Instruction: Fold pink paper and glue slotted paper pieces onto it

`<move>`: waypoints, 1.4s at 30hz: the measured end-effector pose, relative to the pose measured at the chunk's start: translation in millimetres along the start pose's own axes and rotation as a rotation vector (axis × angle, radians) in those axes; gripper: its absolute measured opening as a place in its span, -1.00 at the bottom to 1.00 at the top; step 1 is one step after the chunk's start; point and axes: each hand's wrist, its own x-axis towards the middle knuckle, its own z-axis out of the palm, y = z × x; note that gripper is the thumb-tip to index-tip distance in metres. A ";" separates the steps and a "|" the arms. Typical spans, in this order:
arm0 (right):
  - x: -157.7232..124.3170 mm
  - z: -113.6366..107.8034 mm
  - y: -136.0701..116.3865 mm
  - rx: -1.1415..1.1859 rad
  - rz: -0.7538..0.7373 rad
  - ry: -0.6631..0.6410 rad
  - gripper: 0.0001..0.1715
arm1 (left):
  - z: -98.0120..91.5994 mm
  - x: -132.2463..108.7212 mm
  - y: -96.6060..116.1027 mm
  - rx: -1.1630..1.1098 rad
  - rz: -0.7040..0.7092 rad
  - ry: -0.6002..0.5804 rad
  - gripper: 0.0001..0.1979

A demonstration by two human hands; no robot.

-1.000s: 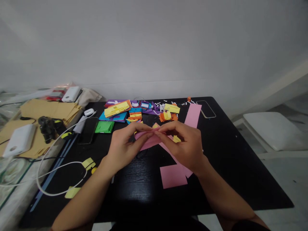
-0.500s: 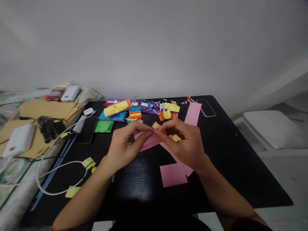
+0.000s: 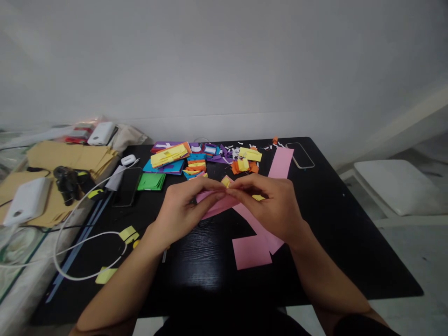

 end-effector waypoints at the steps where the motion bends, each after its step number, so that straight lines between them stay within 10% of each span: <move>1: 0.3 -0.2 -0.1 -0.002 0.002 -0.003 -0.98 | -0.1 -0.2 0.0 0.004 -0.006 -0.002 -0.90; 42: 1.6 -1.0 0.9 -0.053 0.013 -0.147 -0.96 | -3.6 -0.4 -3.6 -0.104 -0.178 -0.210 -0.78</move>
